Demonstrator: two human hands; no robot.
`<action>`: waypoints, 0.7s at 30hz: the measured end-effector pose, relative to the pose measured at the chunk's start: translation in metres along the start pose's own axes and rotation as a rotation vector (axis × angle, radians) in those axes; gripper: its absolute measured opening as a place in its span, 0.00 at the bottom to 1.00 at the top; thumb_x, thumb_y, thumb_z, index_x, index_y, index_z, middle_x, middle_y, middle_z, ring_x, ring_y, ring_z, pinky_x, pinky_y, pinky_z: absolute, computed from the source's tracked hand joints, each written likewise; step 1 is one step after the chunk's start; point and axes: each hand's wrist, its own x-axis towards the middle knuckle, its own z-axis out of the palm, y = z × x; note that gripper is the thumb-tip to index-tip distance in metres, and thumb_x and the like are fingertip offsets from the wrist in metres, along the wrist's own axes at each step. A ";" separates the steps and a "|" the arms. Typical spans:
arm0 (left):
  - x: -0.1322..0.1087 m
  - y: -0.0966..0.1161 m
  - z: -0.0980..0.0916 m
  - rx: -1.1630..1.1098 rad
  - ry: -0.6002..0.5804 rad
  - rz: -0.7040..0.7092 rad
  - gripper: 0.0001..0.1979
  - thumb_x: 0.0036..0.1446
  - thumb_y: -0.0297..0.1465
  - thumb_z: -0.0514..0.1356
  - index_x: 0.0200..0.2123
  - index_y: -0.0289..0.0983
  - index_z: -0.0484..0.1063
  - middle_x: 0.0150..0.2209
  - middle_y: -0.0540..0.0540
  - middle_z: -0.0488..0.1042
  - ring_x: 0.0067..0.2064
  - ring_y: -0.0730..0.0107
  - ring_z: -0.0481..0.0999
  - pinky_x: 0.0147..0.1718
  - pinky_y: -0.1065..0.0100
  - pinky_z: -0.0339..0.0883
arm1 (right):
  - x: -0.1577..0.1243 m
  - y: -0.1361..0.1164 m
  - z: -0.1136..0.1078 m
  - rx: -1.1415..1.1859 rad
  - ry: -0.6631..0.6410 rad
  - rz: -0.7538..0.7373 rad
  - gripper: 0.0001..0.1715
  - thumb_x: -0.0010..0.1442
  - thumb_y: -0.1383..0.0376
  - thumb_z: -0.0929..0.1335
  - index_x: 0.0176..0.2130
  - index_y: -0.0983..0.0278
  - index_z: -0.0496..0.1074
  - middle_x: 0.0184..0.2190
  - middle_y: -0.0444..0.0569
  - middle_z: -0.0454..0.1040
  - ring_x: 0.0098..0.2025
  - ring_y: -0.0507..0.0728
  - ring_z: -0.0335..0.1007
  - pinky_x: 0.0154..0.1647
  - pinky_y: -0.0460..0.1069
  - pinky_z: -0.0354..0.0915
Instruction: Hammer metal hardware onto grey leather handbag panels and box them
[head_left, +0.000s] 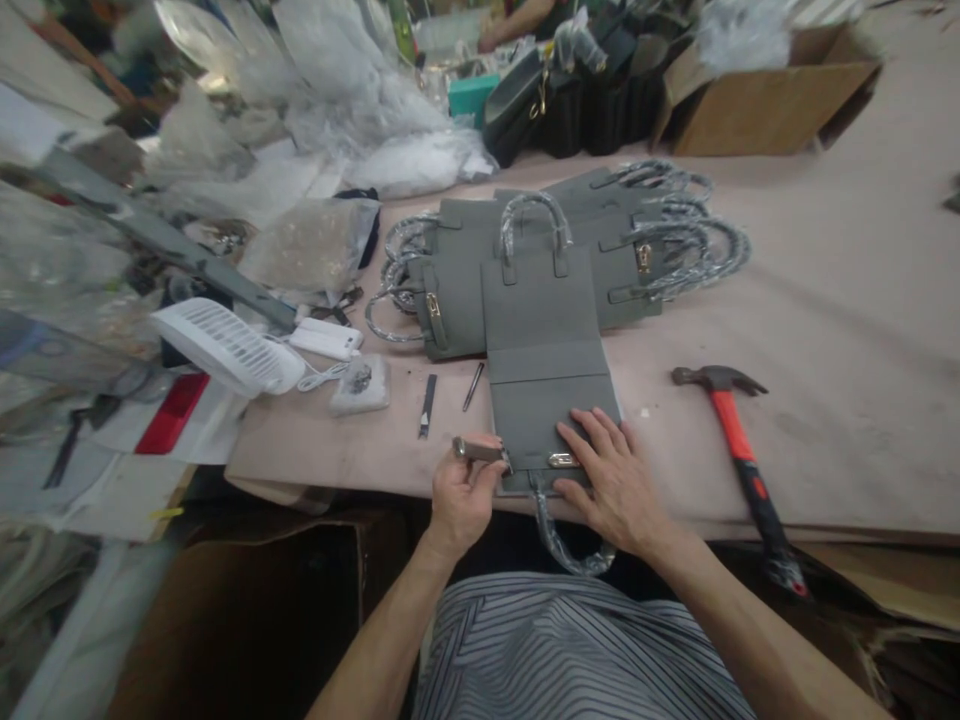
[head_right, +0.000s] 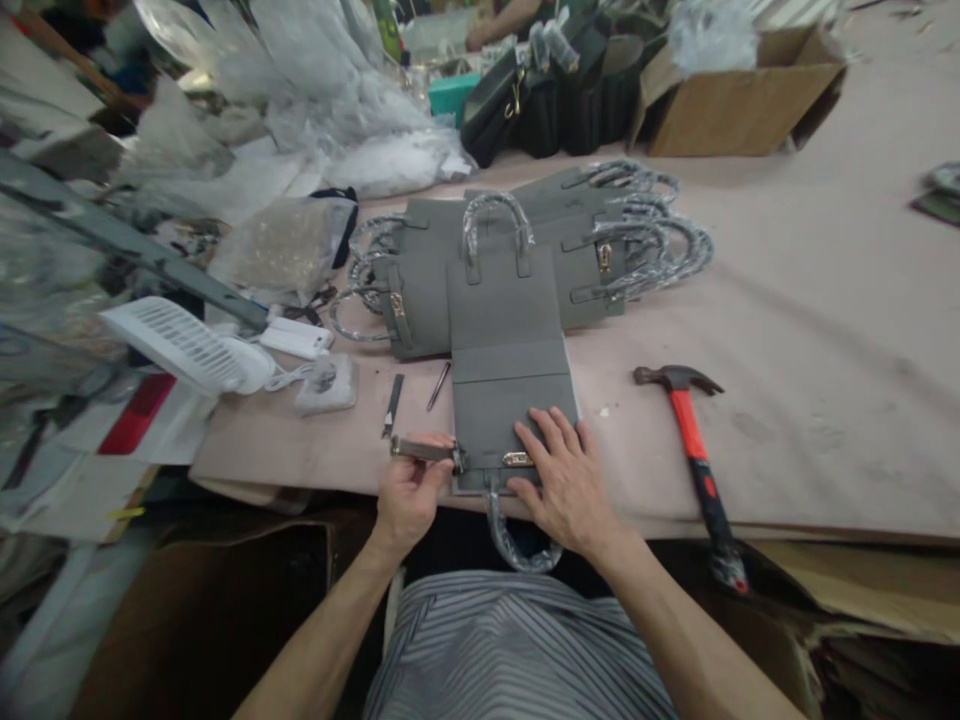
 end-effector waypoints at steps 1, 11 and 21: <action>-0.003 -0.003 0.002 0.002 -0.009 0.037 0.04 0.63 0.30 0.61 0.41 0.39 0.72 0.43 0.43 0.79 0.48 0.63 0.80 0.51 0.61 0.75 | 0.000 0.000 0.000 0.002 0.000 0.000 0.35 0.66 0.52 0.64 0.67 0.63 0.62 0.70 0.58 0.57 0.71 0.70 0.47 0.69 0.69 0.47; -0.016 -0.017 0.003 0.019 -0.030 0.039 0.06 0.65 0.28 0.59 0.45 0.40 0.72 0.51 0.40 0.79 0.53 0.61 0.80 0.55 0.56 0.75 | 0.001 -0.001 0.000 0.024 -0.008 0.016 0.36 0.66 0.50 0.63 0.67 0.63 0.61 0.70 0.59 0.56 0.72 0.71 0.46 0.69 0.69 0.46; -0.008 -0.014 0.010 0.045 -0.074 0.063 0.04 0.66 0.29 0.59 0.44 0.39 0.72 0.49 0.41 0.80 0.53 0.61 0.80 0.53 0.56 0.76 | 0.001 -0.001 0.000 0.021 -0.015 0.026 0.37 0.65 0.51 0.65 0.67 0.63 0.61 0.70 0.58 0.56 0.72 0.71 0.45 0.70 0.68 0.44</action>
